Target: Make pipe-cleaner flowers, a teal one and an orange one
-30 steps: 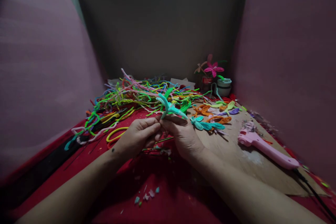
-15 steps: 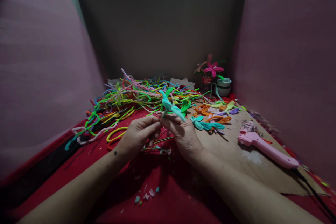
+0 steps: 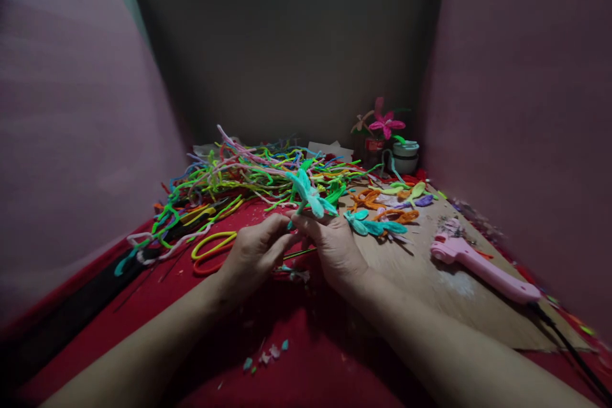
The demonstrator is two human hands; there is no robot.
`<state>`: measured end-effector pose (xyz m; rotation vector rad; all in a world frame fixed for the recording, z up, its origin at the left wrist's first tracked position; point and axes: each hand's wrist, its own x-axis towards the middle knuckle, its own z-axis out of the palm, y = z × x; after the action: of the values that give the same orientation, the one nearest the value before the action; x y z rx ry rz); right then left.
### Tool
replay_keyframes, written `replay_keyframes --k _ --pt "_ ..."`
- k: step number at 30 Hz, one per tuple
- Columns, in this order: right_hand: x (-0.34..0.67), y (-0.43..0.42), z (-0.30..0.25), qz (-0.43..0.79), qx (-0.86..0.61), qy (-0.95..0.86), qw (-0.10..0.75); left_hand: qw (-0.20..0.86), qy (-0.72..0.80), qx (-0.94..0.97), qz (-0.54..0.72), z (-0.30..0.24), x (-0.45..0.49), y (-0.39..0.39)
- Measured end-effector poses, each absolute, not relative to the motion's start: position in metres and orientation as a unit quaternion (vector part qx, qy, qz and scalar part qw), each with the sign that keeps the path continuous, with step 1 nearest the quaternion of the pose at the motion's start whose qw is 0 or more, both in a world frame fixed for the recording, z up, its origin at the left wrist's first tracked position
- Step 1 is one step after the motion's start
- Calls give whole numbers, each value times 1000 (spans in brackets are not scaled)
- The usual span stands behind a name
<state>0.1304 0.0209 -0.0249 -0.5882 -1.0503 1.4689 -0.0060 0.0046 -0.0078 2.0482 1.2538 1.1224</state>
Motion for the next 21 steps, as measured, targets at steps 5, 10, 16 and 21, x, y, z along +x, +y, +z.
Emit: replay_keyframes --k 5,10,16,21 --pt "129 21 -26 632 -252 -447 581 132 461 785 393 -14 -7 5" --pt "129 22 -30 630 -251 -450 581 128 456 783 404 -14 -6 3" --pt "128 20 -24 615 -265 -460 583 189 470 749 428 -12 -5 2" --pt "129 17 -20 592 -251 -490 588 328 453 688 462 -4 -3 1"
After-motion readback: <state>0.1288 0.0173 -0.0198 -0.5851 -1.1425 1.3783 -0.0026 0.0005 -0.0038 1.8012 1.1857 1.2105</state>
